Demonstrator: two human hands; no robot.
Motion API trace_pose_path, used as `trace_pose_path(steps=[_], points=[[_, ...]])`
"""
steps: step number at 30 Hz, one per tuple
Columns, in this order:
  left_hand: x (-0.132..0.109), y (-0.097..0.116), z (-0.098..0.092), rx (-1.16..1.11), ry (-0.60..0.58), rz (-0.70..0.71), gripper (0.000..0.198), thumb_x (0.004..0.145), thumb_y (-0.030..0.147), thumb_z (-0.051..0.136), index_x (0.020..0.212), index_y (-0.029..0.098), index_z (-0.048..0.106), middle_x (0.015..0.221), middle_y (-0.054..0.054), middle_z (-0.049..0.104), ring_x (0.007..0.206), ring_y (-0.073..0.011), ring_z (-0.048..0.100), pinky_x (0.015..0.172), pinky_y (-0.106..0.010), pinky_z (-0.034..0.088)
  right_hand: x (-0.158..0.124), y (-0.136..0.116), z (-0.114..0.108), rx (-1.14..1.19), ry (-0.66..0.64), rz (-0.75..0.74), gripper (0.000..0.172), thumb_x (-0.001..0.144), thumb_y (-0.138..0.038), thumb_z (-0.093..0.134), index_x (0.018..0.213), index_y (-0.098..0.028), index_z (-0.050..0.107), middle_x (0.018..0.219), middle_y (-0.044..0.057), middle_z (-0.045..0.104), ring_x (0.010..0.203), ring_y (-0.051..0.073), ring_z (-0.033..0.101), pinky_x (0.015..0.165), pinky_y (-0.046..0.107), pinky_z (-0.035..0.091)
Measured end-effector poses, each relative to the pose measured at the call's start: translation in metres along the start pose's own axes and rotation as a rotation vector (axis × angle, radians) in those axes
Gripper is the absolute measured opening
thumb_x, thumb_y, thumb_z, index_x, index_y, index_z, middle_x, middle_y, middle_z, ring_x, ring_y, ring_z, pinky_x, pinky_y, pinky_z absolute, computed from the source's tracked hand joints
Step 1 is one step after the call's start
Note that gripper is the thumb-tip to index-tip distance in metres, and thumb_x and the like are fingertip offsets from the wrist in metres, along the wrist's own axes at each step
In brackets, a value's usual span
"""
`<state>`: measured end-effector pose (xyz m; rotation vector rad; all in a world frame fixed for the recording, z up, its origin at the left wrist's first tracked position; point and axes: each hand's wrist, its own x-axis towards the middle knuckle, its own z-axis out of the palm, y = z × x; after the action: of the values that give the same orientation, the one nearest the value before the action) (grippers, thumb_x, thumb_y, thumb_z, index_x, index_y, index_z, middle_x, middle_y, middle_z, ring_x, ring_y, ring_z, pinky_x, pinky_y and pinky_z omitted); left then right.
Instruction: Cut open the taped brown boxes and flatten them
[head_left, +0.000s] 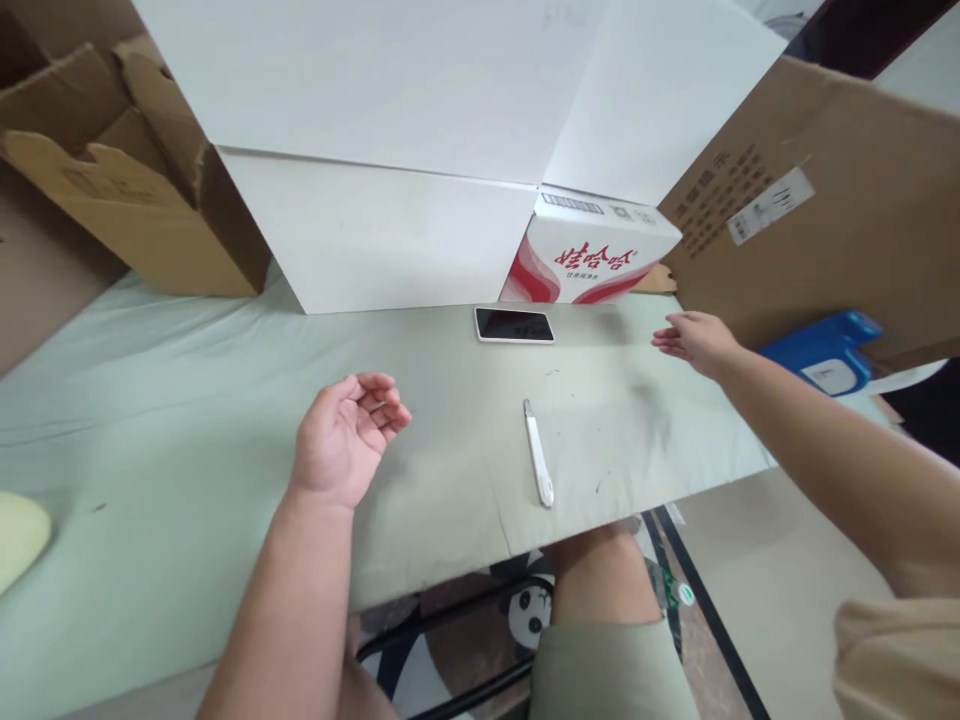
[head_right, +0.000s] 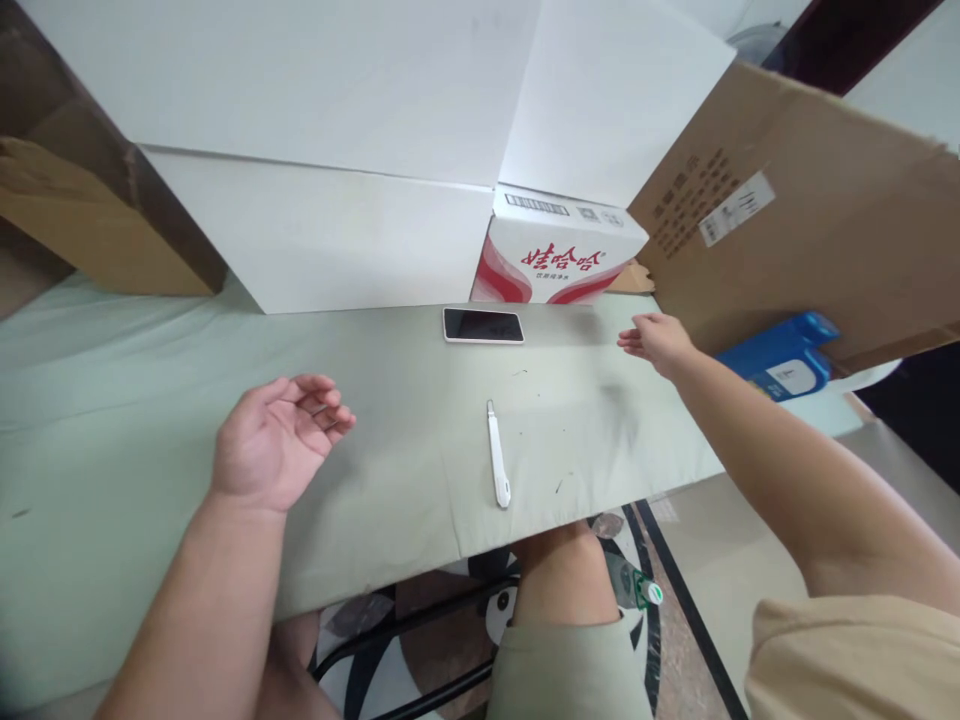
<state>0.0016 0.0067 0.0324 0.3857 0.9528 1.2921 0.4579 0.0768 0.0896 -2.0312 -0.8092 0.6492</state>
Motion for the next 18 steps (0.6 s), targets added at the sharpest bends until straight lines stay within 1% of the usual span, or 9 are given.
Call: trace_pose_path(steps=[2,5,9,12,13,14,15,16,18], points=[[-0.004,0.004,-0.005,-0.037,0.021,0.036,0.023,0.077,0.038,0.064,0.072,0.016,0.071,0.066,-0.003,0.063,0.059,-0.0135,0.061,0.06,-0.025,0.058,-0.022,-0.014,0.018,-0.059,-0.104,-0.048,0.011,0.103,-0.018,0.065,0.092,-0.015,0.063,0.066,0.001,0.066,0.056,0.013,0.066,0.054,0.023,0.055],[-0.011,0.011,-0.017,-0.091,0.05,0.083,0.022,0.075,0.038,0.065,0.071,0.017,0.068,0.065,-0.002,0.06,0.057,-0.0121,0.059,0.059,-0.024,0.057,-0.066,-0.042,0.063,-0.127,-0.313,-0.228,0.009,0.097,-0.009,0.064,0.093,-0.017,0.066,0.064,0.002,0.07,0.054,0.014,0.067,0.053,0.023,0.053],[-0.022,0.024,-0.038,-0.137,0.086,0.153,0.024,0.073,0.041,0.065,0.072,0.016,0.065,0.065,-0.001,0.058,0.056,-0.0114,0.058,0.059,-0.023,0.055,-0.144,-0.077,0.144,-0.182,-0.593,-0.535,0.014,0.093,-0.007,0.064,0.097,-0.019,0.071,0.07,0.0,0.073,0.06,0.012,0.068,0.058,0.02,0.052],[-0.033,0.035,-0.057,-0.166,0.136,0.17,0.024,0.072,0.041,0.065,0.072,0.017,0.065,0.064,0.0,0.058,0.055,-0.0107,0.056,0.058,-0.022,0.054,-0.204,-0.103,0.207,-0.224,-0.781,-0.76,0.017,0.093,-0.009,0.062,0.1,-0.02,0.073,0.071,-0.002,0.073,0.063,0.013,0.07,0.065,0.024,0.057],[-0.037,0.039,-0.062,-0.173,0.15,0.166,0.023,0.072,0.04,0.065,0.072,0.017,0.064,0.064,0.001,0.057,0.055,-0.0107,0.056,0.058,-0.022,0.053,-0.222,-0.113,0.228,-0.241,-0.831,-0.851,0.018,0.093,-0.01,0.061,0.102,-0.021,0.073,0.076,-0.001,0.074,0.066,0.014,0.071,0.07,0.026,0.059],[-0.04,0.043,-0.068,-0.179,0.161,0.162,0.023,0.072,0.041,0.065,0.073,0.017,0.064,0.064,0.001,0.057,0.056,-0.0107,0.056,0.058,-0.022,0.053,-0.238,-0.124,0.249,-0.252,-0.866,-0.94,0.019,0.092,-0.011,0.061,0.103,-0.021,0.073,0.086,0.001,0.077,0.072,0.015,0.073,0.076,0.029,0.062],[-0.044,0.046,-0.073,-0.18,0.168,0.16,0.023,0.073,0.041,0.065,0.073,0.017,0.064,0.064,0.001,0.057,0.056,-0.0109,0.056,0.059,-0.022,0.053,-0.251,-0.137,0.269,-0.249,-0.884,-1.015,0.021,0.091,-0.01,0.061,0.105,-0.021,0.074,0.102,0.004,0.079,0.082,0.016,0.075,0.086,0.031,0.063],[-0.046,0.049,-0.077,-0.181,0.175,0.159,0.024,0.073,0.041,0.065,0.074,0.018,0.064,0.065,0.001,0.057,0.057,-0.0112,0.056,0.06,-0.023,0.052,-0.261,-0.151,0.291,-0.246,-0.874,-1.083,0.025,0.09,-0.008,0.061,0.107,-0.021,0.074,0.122,0.006,0.076,0.095,0.018,0.076,0.097,0.034,0.062],[-0.05,0.053,-0.083,-0.187,0.192,0.161,0.023,0.073,0.041,0.065,0.074,0.018,0.064,0.066,0.0,0.058,0.059,-0.0118,0.056,0.061,-0.024,0.051,-0.271,-0.181,0.334,-0.237,-0.801,-1.169,0.035,0.087,-0.002,0.058,0.113,-0.018,0.074,0.158,0.009,0.056,0.123,0.022,0.072,0.116,0.039,0.054]])
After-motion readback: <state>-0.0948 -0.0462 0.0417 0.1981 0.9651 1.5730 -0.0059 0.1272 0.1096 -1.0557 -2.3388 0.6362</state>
